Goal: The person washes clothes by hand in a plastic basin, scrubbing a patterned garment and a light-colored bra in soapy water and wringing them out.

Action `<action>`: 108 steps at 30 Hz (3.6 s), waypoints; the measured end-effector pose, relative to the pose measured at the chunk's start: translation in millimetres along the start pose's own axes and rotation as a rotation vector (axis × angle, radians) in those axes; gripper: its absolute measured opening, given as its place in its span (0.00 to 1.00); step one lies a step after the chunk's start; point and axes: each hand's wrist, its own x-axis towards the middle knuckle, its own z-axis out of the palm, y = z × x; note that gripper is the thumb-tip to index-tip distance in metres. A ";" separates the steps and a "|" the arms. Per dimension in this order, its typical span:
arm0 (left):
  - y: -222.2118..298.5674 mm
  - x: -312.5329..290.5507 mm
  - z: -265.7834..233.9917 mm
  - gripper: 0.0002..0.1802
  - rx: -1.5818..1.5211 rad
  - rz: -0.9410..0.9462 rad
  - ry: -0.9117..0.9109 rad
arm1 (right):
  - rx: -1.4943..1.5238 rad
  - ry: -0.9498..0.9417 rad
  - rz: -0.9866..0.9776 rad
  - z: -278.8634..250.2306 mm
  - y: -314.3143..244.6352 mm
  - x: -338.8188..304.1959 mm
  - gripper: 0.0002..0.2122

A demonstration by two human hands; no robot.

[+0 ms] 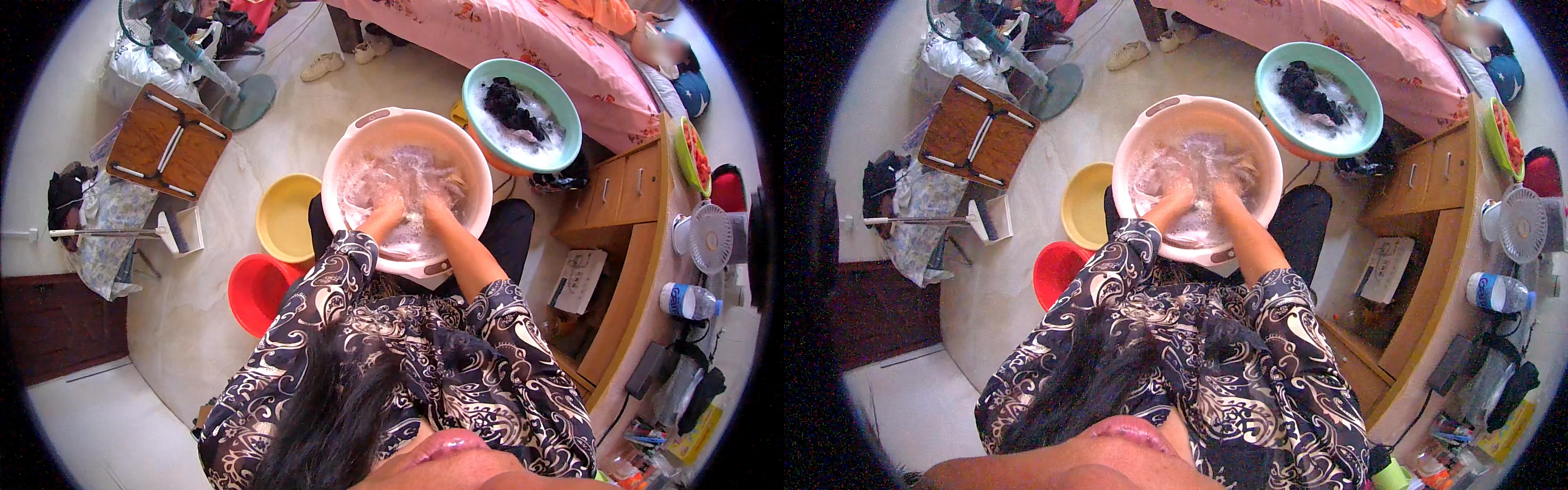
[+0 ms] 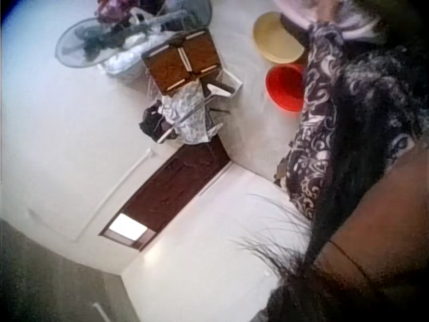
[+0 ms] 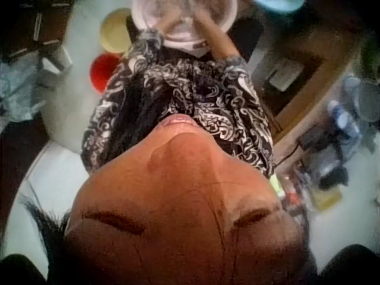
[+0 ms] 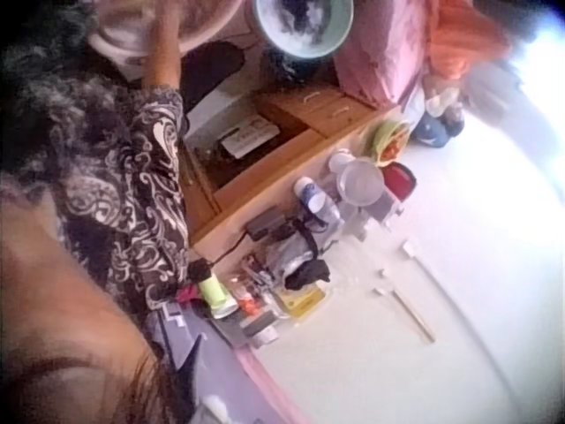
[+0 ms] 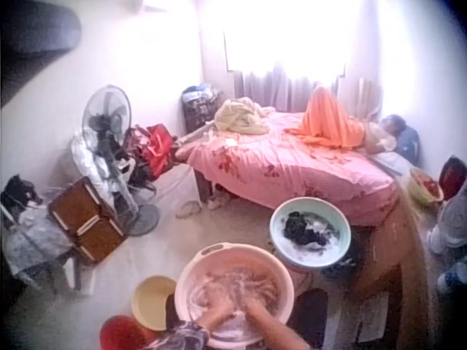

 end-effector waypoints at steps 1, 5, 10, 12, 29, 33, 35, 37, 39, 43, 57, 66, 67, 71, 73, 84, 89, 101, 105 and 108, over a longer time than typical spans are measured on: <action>7.0 -0.3 -14.9 0.31 -0.046 -0.047 -0.097 | 0.006 -0.007 0.034 1.7 0.1 3.8 0.21; 27.5 10.6 -57.9 0.34 -0.160 -0.087 -0.272 | -0.212 -0.266 0.115 -19.5 -16.9 33.0 0.20; -28.2 51.5 -57.5 0.20 -0.423 0.092 -0.266 | -0.024 -0.325 0.078 -76.4 -71.8 46.9 0.16; -6.4 64.1 -76.8 0.16 -0.709 -0.054 -0.382 | 0.243 -0.367 0.156 -108.1 -57.6 56.8 0.15; 105.1 78.2 -388.1 0.13 -0.448 0.671 0.744 | 0.802 -0.220 -0.343 -298.7 -268.7 39.1 0.18; 70.6 92.6 -373.9 0.11 -0.267 0.626 0.822 | 0.797 -0.194 -0.249 -302.1 -283.7 23.8 0.20; 51.2 84.7 -342.7 0.11 -0.130 0.549 0.645 | 0.849 -0.240 -0.312 -272.9 -267.4 6.4 0.21; 31.7 90.7 -281.3 0.12 -0.181 0.667 0.563 | 0.616 -0.289 -0.336 -244.4 -193.8 42.6 0.22; 14.5 65.3 -218.6 0.14 -0.372 0.331 0.262 | 0.534 -0.284 -0.243 -201.4 -178.2 25.3 0.21; 10.4 14.4 -126.8 0.28 -0.087 0.223 0.017 | -0.123 -0.083 -0.181 -113.1 -108.8 22.7 0.18; -25.8 -37.5 -21.6 0.21 0.117 0.142 -0.241 | -0.262 -0.136 0.002 -0.1 -58.8 -9.5 0.27; -14.1 -15.6 -52.6 0.17 -0.413 -0.191 -0.466 | 0.276 -0.240 0.297 -48.5 -108.1 -11.9 0.29; -21.4 -6.0 -41.3 0.19 -0.536 -0.208 -0.450 | 0.210 -0.253 0.327 -54.3 -114.4 -9.2 0.28; -11.4 40.5 -28.3 0.25 -0.979 -0.186 -0.459 | -0.286 -0.246 0.034 -43.0 -40.2 60.5 0.23; -44.6 53.5 -34.3 0.24 -0.944 -0.090 -0.381 | 0.108 0.021 0.074 -33.4 -66.2 55.9 0.21; 25.3 -30.9 -124.8 0.28 -0.467 0.391 -0.009 | -0.077 0.026 0.009 -125.1 -95.6 5.0 0.18; 23.3 -47.8 -108.2 0.34 -0.027 0.123 -0.071 | -0.431 0.069 -0.267 -94.5 -85.3 -16.1 0.20; -11.5 -19.0 7.0 0.26 -0.391 -0.273 -0.105 | 0.045 -0.271 -0.379 -15.9 -6.9 -10.1 0.24; 11.3 -14.4 -36.5 0.25 0.063 -0.134 -0.502 | -0.169 -0.282 -0.141 8.5 -1.4 2.9 0.25; 15.6 -10.8 -52.4 0.25 0.124 -0.114 -0.544 | -0.321 -0.249 -0.008 13.8 -3.9 18.7 0.25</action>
